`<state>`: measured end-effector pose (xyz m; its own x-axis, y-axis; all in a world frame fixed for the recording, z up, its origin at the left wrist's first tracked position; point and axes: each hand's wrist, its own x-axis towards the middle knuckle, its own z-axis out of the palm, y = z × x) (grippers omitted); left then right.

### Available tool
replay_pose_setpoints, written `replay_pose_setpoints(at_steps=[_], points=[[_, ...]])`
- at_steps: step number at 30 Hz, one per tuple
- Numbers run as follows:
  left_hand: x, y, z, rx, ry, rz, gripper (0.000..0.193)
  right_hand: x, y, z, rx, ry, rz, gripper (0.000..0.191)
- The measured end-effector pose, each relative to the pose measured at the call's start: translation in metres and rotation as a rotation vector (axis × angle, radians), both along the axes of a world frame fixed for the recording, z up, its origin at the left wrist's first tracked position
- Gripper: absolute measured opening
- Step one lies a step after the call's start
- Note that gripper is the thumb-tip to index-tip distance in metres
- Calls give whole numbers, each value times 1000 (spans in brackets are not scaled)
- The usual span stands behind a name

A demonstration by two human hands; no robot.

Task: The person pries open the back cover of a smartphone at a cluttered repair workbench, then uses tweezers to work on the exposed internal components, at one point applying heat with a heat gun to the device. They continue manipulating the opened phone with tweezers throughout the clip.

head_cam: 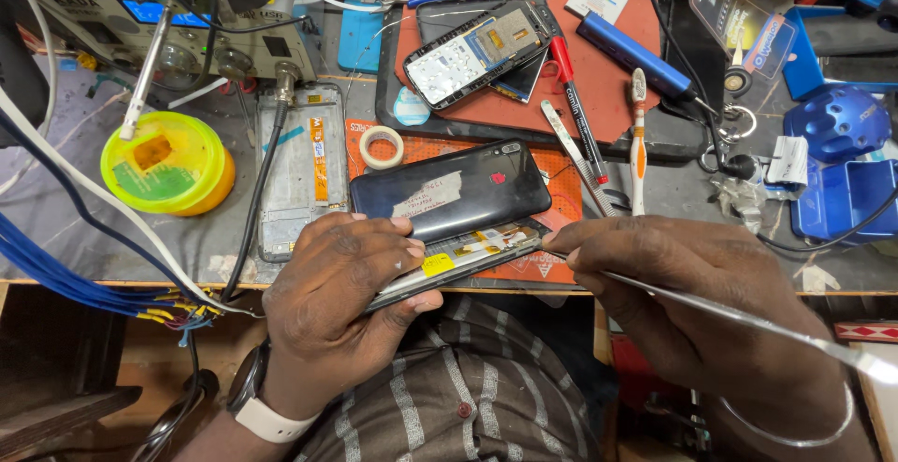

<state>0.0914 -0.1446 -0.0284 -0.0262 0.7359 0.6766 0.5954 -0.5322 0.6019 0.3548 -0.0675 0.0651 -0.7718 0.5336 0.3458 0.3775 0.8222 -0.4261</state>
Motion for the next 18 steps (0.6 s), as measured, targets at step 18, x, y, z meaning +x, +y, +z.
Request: replay_pose_setpoints(at_steps=[18], points=[[0,0,-1,-5,11,8,31,7,6,-1,-23,-22,77,23]])
